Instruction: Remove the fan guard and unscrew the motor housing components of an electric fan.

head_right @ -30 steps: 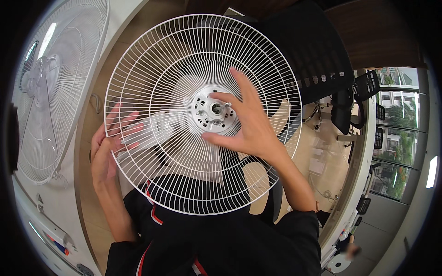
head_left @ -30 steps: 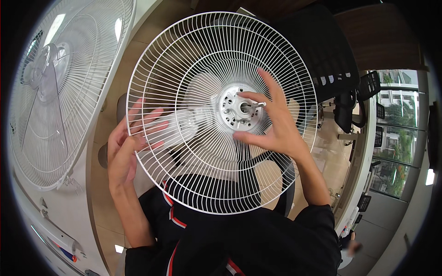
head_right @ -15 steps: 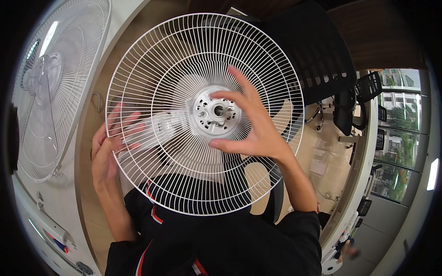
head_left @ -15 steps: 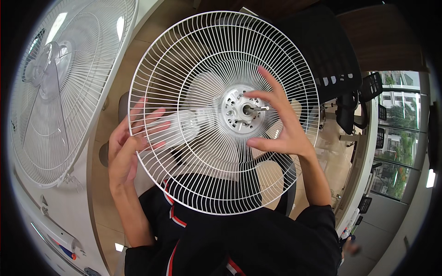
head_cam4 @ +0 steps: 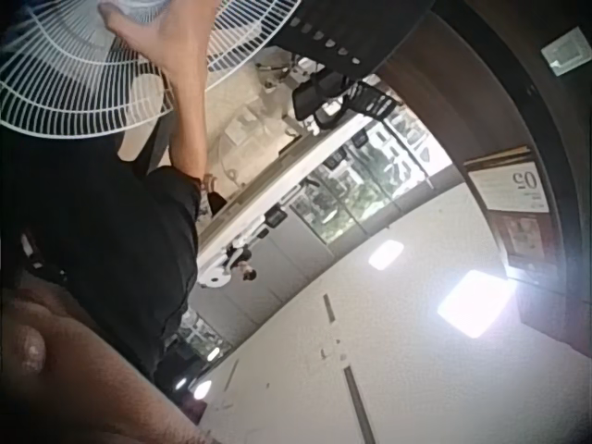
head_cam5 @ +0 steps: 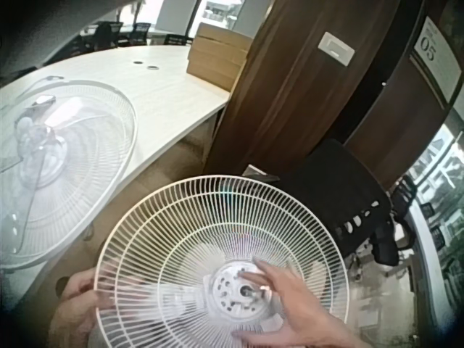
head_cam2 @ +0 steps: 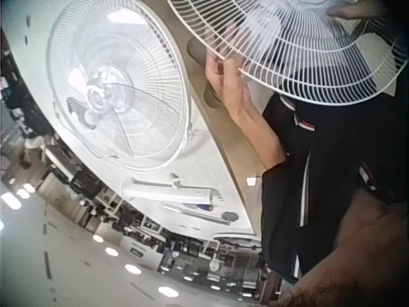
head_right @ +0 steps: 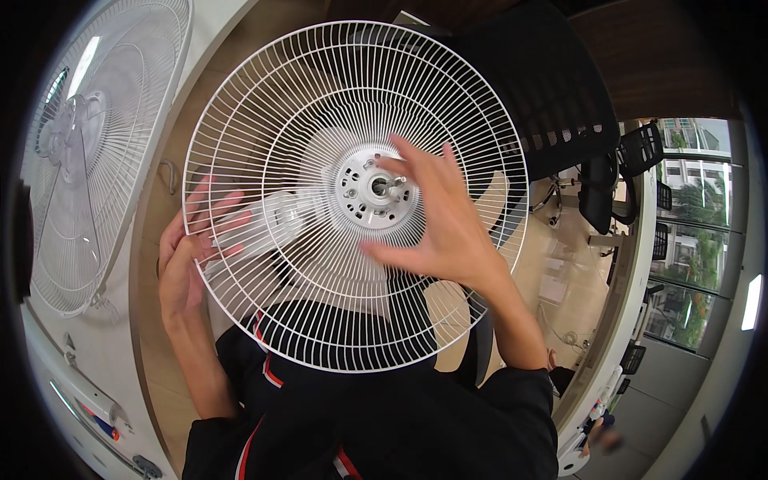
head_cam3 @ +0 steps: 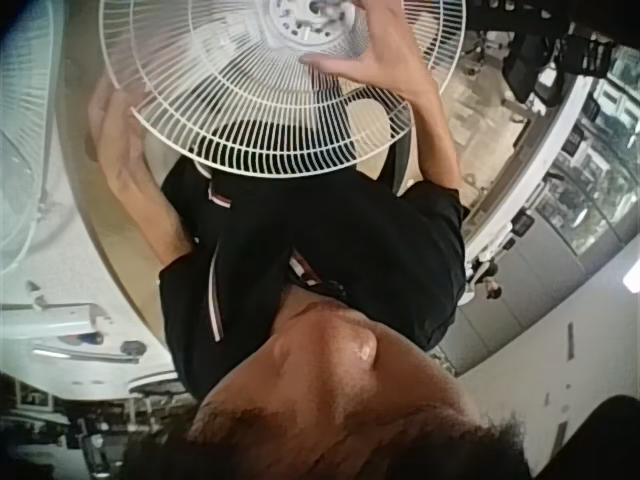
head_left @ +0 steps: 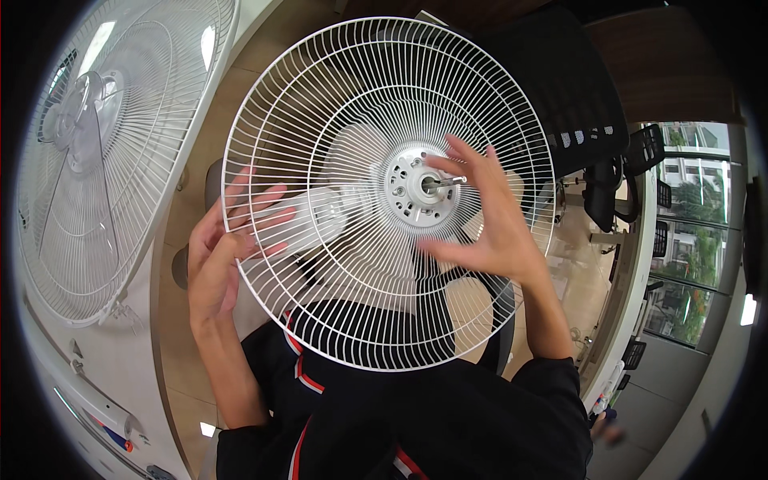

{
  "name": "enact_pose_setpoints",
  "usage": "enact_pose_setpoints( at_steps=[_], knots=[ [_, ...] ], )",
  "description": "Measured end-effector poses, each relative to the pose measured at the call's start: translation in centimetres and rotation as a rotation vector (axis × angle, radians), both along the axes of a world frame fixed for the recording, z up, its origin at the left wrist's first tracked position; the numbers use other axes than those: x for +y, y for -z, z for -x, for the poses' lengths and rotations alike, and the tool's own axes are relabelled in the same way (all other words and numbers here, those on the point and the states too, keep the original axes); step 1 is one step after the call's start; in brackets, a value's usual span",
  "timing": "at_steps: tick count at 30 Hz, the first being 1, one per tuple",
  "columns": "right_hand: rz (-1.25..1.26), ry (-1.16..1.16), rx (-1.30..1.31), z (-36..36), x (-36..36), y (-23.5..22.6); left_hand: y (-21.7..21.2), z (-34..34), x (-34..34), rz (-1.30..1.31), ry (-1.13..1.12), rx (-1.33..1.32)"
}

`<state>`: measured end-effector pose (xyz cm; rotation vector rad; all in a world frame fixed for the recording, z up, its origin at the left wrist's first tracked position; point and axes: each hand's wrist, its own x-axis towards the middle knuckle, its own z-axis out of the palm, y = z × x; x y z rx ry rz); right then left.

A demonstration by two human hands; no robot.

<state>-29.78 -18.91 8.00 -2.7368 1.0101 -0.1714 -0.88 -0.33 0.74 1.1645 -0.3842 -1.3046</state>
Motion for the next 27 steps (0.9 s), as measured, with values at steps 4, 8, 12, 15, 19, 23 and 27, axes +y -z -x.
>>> enact_pose_setpoints(
  at_steps=[4,8,12,15,19,23,27],
  knots=[
    [-0.31,-0.156,-0.374,-0.3,-0.7,0.5,0.3,-0.1,0.1,0.027,0.004,0.017],
    [-0.045,0.0,-0.068,0.1,0.0,-0.1,0.2,-0.1,0.1,0.031,0.008,0.017],
    [-0.01,0.082,0.098,-0.1,0.6,-0.5,0.1,-0.1,0.2,0.03,-0.004,0.027],
    [0.02,-0.058,0.029,-0.1,0.3,-0.2,0.1,0.0,0.2,0.038,-0.009,0.022],
    [-0.287,-0.167,-0.437,-0.1,-0.7,0.7,0.0,0.1,0.1,0.031,-0.011,0.018],
    [-0.024,-0.052,-0.19,-0.1,-0.1,-0.2,-0.1,0.1,0.1,0.035,-0.015,0.022],
    [0.084,-0.036,-0.021,0.2,0.2,-0.3,0.1,0.1,0.2,0.034,-0.01,0.016]
  ],
)
